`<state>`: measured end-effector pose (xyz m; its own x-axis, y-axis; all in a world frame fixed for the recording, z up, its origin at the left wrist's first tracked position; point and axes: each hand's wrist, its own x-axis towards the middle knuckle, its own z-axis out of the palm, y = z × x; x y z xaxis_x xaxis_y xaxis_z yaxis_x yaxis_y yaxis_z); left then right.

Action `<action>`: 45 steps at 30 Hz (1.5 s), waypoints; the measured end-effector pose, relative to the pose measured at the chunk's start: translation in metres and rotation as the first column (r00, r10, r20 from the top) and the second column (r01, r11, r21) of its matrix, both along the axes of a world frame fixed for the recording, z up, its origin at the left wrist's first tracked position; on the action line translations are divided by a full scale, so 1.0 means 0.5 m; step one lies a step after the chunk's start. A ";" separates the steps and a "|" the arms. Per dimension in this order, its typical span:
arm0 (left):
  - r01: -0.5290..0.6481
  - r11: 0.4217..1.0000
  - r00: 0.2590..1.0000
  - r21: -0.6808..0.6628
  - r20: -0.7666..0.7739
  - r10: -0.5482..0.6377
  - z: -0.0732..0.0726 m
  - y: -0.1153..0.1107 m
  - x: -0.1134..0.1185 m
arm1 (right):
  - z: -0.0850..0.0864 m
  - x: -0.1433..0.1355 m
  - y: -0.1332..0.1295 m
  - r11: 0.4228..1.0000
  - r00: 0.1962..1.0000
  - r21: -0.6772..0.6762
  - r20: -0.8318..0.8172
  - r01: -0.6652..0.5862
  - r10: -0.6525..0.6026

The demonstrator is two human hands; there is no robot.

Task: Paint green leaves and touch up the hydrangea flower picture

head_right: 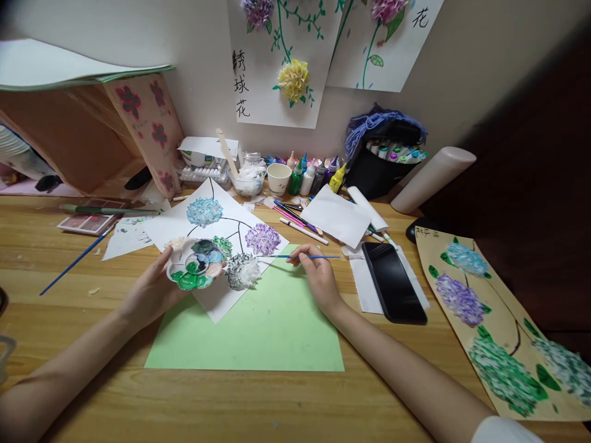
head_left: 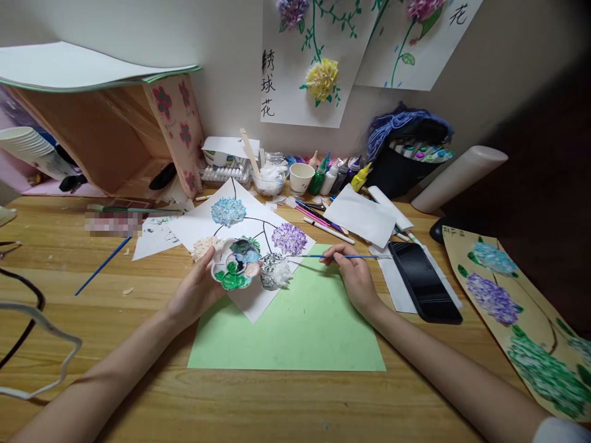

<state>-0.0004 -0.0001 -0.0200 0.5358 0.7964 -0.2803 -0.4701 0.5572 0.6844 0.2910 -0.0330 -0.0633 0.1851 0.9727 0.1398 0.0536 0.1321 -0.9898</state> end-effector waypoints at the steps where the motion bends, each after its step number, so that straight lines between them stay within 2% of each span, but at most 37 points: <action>1: 0.004 1.000 1.000 0.002 0.004 -0.004 -0.001 0.000 -0.001 | 0.000 0.000 0.000 1.000 1.000 0.000 -0.014 0.001 -0.001; 10: 0.090 0.996 0.995 0.014 0.053 -0.090 -0.026 0.002 -0.011 | -0.002 0.001 -0.001 1.000 0.998 0.000 -0.065 -0.005 0.005; 22: 0.143 0.990 0.981 0.013 0.129 -0.144 -0.033 0.003 -0.012 | -0.002 0.003 -0.003 1.000 0.999 0.001 -0.052 0.010 -0.010; 27: 0.132 0.991 0.986 0.012 0.101 -0.132 -0.034 0.003 -0.013 | -0.002 0.001 -0.003 1.000 0.999 0.005 -0.049 -0.011 0.011; 32: 0.113 0.994 0.991 0.002 0.076 -0.113 -0.037 0.003 -0.014 | -0.004 0.004 -0.002 0.999 0.998 0.024 -0.061 0.023 -0.021; 42: 0.134 0.991 0.988 0.026 0.080 -0.136 -0.033 0.000 -0.013 | 0.004 0.000 -0.005 1.000 1.000 -0.006 0.011 0.003 -0.003; 45: 0.125 0.992 0.990 0.013 0.066 -0.125 -0.032 0.000 -0.012 | 0.002 0.002 -0.004 0.999 0.999 -0.009 0.021 0.042 -0.042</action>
<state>-0.0063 0.0002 -0.0361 0.6485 0.7244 -0.2339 -0.4421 0.6086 0.6590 0.2918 -0.0351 -0.0622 0.2231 0.9654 0.1349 0.0792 0.1200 -0.9896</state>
